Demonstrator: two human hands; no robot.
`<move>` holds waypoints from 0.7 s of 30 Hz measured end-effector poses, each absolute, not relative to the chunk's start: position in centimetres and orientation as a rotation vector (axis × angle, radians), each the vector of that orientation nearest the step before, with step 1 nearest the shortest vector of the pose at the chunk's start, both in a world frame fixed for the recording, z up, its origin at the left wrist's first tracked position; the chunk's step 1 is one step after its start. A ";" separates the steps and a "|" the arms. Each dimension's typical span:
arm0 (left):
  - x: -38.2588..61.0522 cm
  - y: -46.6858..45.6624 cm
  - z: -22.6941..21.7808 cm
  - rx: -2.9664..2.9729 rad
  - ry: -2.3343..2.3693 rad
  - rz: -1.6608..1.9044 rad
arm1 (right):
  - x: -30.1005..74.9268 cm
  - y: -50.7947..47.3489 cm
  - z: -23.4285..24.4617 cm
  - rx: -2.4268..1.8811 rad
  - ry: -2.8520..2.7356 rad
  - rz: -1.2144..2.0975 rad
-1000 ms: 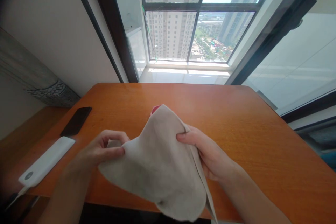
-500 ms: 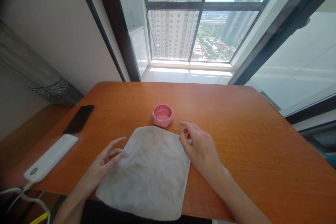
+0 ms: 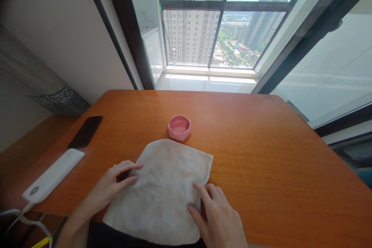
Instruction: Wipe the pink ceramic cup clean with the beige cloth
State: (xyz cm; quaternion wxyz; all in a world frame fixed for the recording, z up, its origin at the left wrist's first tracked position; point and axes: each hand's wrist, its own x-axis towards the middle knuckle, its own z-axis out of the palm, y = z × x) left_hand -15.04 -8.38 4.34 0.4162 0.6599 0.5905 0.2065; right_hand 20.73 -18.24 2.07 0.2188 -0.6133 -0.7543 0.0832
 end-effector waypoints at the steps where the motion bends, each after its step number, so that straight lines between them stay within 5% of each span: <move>1: -15.1 -8.4 4.3 1.696 1.501 0.520 | 20.6 -18.2 2.0 -1.682 -2.088 0.214; 10: -15.9 -8.6 4.4 2.033 1.451 0.719 | 21.3 -16.7 3.6 -1.509 -1.985 0.274; 21: -12.4 -7.4 10.6 2.281 1.566 1.671 | 24.1 -11.4 11.5 -1.279 -1.840 -0.258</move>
